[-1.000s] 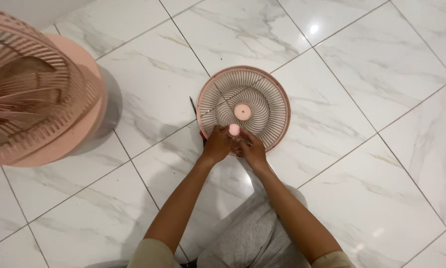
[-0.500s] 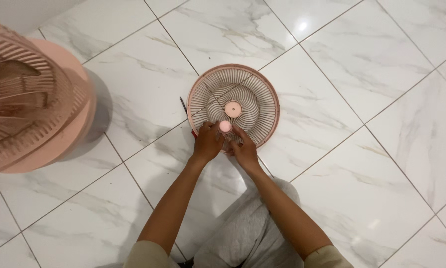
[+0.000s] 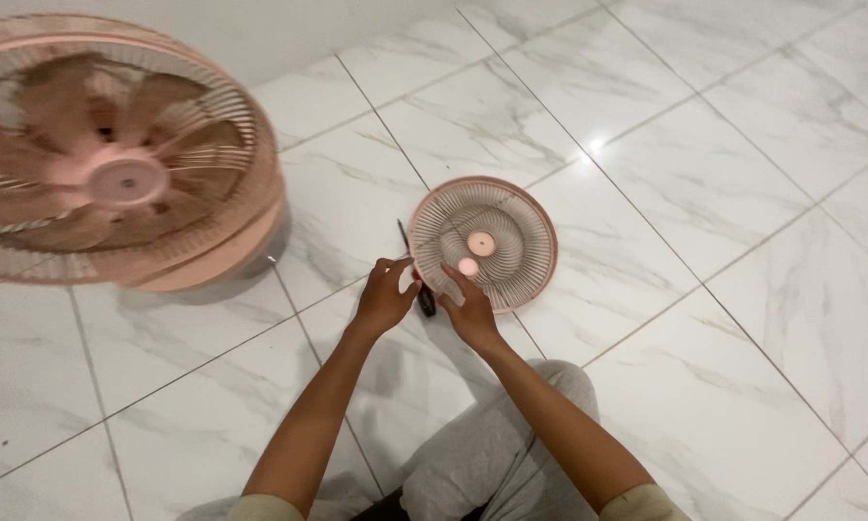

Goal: The person disassembles a pink electric fan by first unscrewing the front grille with a screwdriver, then removing the grille, the central cap, and the fan blade. The parts are placed on the floor beside the fan base.

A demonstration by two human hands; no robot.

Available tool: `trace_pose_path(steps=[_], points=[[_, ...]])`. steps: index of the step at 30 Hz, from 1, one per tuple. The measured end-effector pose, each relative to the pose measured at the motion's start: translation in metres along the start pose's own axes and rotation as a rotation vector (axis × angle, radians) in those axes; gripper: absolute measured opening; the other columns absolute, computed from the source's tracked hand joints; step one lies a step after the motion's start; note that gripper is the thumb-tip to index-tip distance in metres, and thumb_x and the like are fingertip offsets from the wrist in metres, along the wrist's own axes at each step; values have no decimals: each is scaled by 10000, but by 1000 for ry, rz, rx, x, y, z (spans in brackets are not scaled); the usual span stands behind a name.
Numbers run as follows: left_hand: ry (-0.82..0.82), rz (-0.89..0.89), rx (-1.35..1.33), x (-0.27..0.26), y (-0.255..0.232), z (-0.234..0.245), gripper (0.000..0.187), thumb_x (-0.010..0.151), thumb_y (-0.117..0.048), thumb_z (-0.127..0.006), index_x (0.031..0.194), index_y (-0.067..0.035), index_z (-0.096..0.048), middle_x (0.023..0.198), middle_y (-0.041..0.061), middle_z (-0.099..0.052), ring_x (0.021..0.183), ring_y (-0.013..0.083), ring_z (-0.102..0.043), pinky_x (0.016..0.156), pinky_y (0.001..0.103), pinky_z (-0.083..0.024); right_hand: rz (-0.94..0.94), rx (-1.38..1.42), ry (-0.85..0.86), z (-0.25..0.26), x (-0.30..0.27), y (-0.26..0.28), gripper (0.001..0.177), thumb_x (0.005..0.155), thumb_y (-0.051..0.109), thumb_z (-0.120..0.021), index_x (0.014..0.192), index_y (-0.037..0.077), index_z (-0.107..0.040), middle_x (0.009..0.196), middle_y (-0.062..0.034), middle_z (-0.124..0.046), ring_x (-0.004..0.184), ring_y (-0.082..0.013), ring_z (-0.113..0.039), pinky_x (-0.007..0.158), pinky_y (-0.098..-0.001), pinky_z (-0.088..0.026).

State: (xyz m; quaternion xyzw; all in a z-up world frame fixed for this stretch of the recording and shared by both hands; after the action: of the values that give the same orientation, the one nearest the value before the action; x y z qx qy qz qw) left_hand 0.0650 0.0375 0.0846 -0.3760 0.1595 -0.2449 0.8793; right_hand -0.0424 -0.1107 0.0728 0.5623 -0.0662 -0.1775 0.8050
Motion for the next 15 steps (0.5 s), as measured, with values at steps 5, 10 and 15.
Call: trace_pose_path(steps=[5,10,15], points=[[-35,60,11,-28,4,55,488,971,-280,-658,1422,-129,-551,1350,149,-508,1066,258,-614,898,405,-540,145,-78,-21,-10,-3,56,611,917,211,-694,1504,154,-535,1547,-164,-516,1466,-339,-418,1190,-435,-328],[-173,-51,-31,-61,7,110,445,986,-258,-666,1402,-127,-580,1323,132,-534,1091,216,-568,898,392,-529,90,-80,64,-32,-8,106,638,916,262,-694,1522,210,-502,1488,-195,-529,1371,-357,-484,1126,-434,-421],[-176,83,-64,-87,16,150,424,995,-224,-591,1415,-166,-568,1281,78,-535,772,188,-583,826,369,-538,137,-21,134,-56,-14,162,625,927,274,-702,1517,240,-499,1556,-136,-502,1463,-298,-421,1164,-425,-360]])
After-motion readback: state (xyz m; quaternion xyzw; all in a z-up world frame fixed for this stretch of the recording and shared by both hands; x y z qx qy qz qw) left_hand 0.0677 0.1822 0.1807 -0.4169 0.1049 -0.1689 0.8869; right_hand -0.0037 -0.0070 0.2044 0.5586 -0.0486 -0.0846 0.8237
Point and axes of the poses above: each hand's wrist, its own x-axis towards the middle knuckle, its own z-axis out of the back of the hand, y = z × x, the point moved 7 cm from there along x, towards the middle knuckle
